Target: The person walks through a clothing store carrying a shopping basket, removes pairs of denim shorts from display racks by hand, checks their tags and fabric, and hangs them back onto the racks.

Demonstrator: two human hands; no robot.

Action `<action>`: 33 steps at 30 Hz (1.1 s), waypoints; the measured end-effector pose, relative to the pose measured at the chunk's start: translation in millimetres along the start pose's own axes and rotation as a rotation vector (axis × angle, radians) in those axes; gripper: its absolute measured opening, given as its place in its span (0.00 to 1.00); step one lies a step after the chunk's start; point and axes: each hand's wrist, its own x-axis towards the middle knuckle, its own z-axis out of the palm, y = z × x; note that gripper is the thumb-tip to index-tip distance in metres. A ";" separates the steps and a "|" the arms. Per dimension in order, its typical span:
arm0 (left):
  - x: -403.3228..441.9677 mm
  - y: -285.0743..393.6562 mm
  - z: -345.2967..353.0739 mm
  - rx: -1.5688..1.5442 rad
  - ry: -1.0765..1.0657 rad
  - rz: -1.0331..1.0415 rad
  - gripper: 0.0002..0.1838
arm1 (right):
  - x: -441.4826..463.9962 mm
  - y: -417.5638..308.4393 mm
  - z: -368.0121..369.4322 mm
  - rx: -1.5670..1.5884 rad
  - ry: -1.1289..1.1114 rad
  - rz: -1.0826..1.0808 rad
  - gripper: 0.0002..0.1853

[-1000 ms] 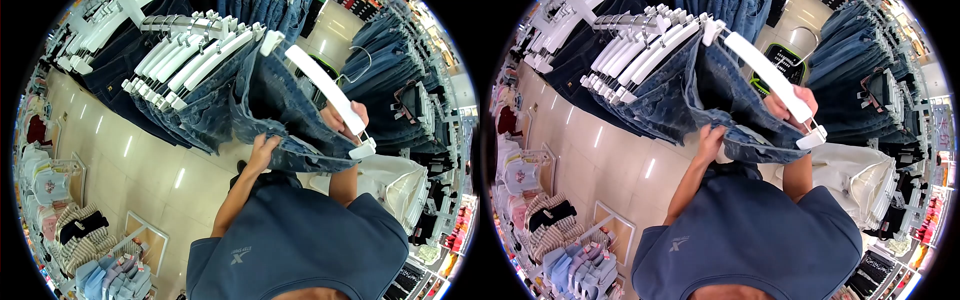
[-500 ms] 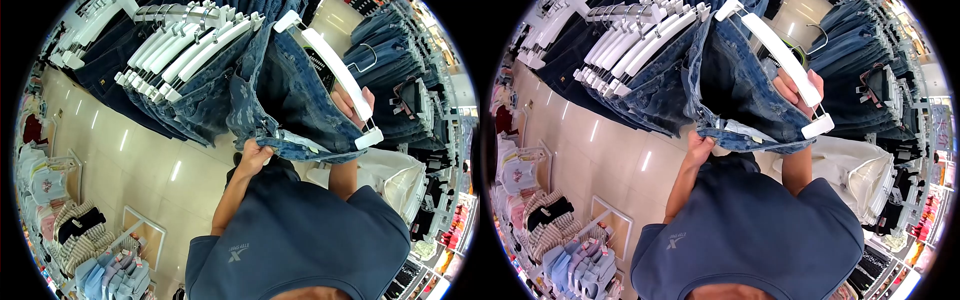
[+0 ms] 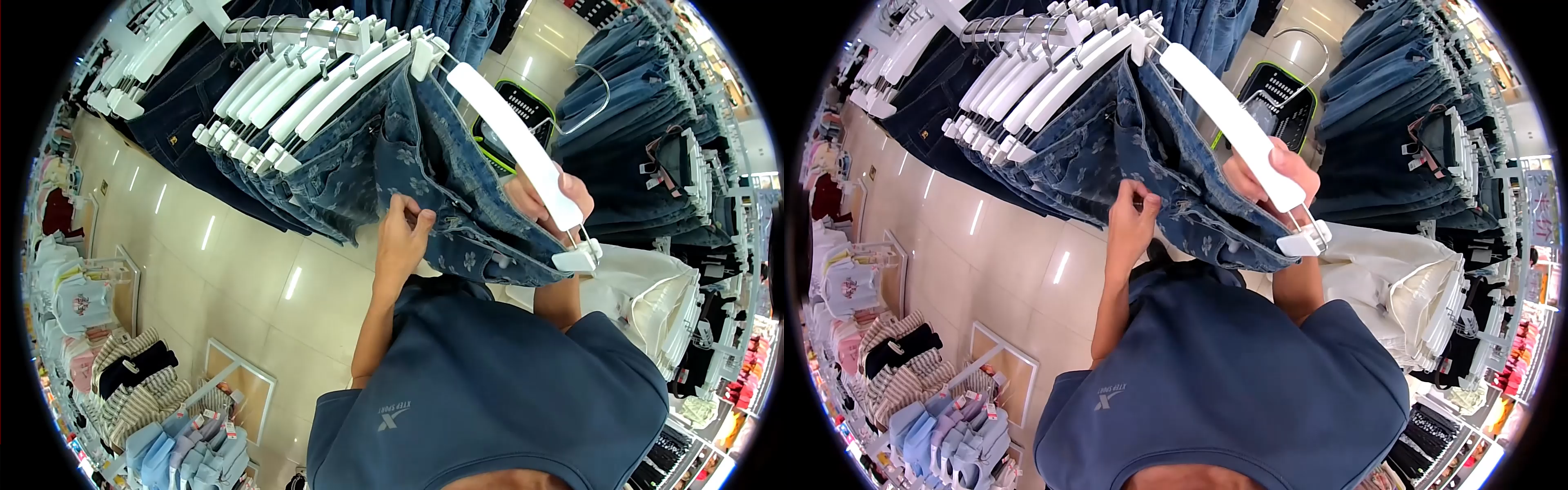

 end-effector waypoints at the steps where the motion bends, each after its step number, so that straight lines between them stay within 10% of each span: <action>1: 0.9 1.6 1.6 -0.005 0.029 0.020 0.24 | 0.0 1.7 2.6 -0.001 0.005 -0.011 0.24; 12: 17.9 10.0 25.7 0.168 -0.008 -0.122 0.22 | -4.6 3.0 16.1 -0.037 0.096 0.024 0.26; 16: 15.5 -25.2 7.9 -0.171 -0.089 -0.052 0.16 | -7.9 0.5 11.2 0.010 0.058 -0.031 0.23; 18: 6.8 -15.4 -4.4 -0.897 -0.012 -0.220 0.11 | -9.4 -3.3 4.4 0.041 0.014 -0.047 0.24; 25: -7.6 -7.3 -27.8 -1.657 -0.336 -0.038 0.35 | -13.5 -3.9 -5.9 0.114 -0.090 -0.003 0.27; 33: -16.0 -5.9 -31.3 -1.699 -0.293 -0.063 0.39 | -17.2 5.3 5.4 0.108 0.062 0.028 0.26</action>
